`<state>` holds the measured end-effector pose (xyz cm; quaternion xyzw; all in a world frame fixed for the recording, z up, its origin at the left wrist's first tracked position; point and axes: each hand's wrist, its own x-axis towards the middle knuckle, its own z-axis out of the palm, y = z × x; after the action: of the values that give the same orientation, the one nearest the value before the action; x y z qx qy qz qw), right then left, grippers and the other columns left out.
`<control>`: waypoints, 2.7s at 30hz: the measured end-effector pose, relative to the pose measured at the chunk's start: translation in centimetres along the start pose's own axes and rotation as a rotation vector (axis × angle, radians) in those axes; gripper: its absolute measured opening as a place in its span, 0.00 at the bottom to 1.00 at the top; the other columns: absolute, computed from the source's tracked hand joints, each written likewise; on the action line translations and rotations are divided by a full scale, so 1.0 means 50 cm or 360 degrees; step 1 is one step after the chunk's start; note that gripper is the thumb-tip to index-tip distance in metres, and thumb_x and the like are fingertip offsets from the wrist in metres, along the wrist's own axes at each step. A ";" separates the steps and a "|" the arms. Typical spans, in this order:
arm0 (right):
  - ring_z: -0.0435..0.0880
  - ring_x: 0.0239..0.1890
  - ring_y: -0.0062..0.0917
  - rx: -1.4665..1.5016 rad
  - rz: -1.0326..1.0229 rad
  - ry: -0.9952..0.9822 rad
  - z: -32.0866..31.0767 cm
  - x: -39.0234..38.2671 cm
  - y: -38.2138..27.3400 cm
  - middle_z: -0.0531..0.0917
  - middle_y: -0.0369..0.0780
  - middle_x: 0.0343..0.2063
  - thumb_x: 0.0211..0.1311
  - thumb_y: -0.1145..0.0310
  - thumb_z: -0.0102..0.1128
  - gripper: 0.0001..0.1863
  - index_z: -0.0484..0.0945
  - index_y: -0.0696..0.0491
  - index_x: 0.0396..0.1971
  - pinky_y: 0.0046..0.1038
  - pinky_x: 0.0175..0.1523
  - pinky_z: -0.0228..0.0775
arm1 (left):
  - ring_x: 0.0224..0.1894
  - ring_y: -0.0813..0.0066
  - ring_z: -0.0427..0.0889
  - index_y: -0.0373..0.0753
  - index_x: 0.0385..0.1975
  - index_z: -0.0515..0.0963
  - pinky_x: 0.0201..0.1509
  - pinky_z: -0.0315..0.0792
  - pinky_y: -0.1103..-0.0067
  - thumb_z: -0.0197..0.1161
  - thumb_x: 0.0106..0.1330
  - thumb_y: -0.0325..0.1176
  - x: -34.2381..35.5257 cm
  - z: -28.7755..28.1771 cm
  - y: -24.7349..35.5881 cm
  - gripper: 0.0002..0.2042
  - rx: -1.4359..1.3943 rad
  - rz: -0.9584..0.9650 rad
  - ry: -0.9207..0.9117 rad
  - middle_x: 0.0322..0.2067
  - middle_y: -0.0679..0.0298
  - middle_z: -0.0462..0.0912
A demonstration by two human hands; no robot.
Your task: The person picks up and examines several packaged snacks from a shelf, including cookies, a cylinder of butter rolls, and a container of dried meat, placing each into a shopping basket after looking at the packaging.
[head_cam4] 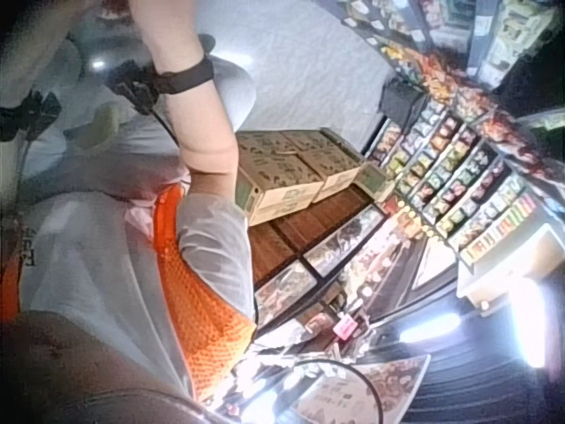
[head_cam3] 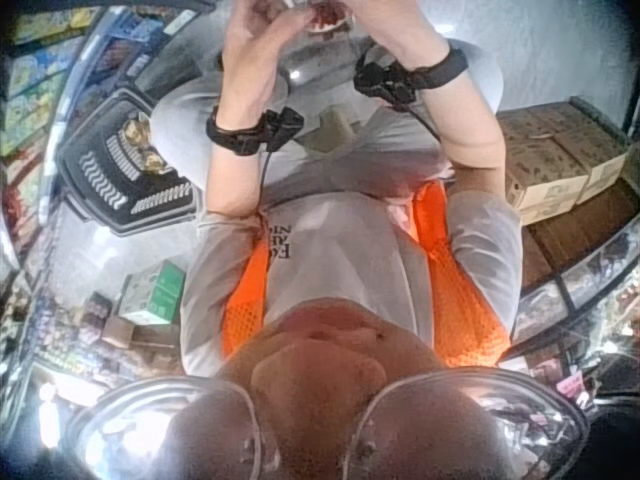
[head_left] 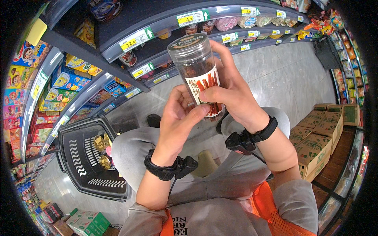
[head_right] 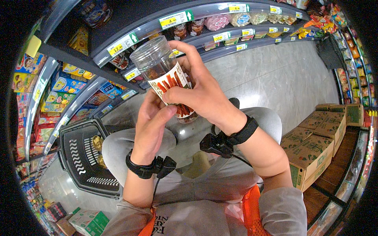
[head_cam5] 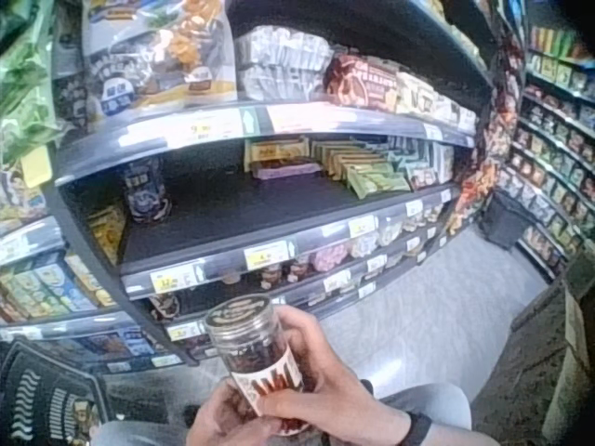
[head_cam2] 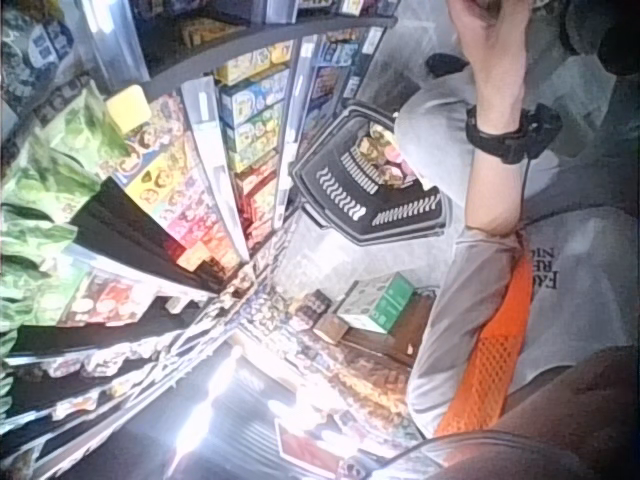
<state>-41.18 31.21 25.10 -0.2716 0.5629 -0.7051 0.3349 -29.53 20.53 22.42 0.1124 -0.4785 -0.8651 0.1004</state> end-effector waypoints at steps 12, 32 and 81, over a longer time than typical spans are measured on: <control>0.70 0.55 0.23 -0.0228 -0.0415 -0.0091 0.008 0.000 0.026 0.70 0.38 0.50 0.41 0.86 0.58 0.37 0.59 0.50 0.57 0.26 0.59 0.63 | 0.56 0.73 0.73 0.39 0.60 0.64 0.56 0.69 0.77 0.59 0.59 0.17 0.002 -0.009 -0.009 0.27 0.0047 0.0004 0.0301 0.54 0.62 0.72; 0.72 0.50 0.24 -0.0420 -0.0650 -0.0107 0.007 0.012 0.045 0.71 0.37 0.46 0.41 0.85 0.55 0.31 0.65 0.52 0.52 0.24 0.52 0.64 | 0.57 0.72 0.70 0.34 0.57 0.66 0.61 0.64 0.77 0.59 0.58 0.21 -0.002 -0.012 0.011 0.25 -0.0433 0.0623 0.0359 0.54 0.60 0.72; 0.82 0.41 0.42 -0.1898 0.0261 -0.2208 0.819 0.160 0.552 0.82 0.54 0.36 0.42 0.71 0.67 0.27 0.74 0.64 0.46 0.32 0.44 0.73 | 0.46 0.48 0.78 0.33 0.52 0.67 0.48 0.73 0.68 0.77 0.33 0.43 -0.468 -0.791 0.053 0.42 0.2289 -0.0315 0.0698 0.41 0.43 0.77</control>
<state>-10.49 -3.96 7.19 -0.7211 0.5237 0.0491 0.4511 4.47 -6.13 6.54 0.3621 -0.8815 -0.3026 0.0171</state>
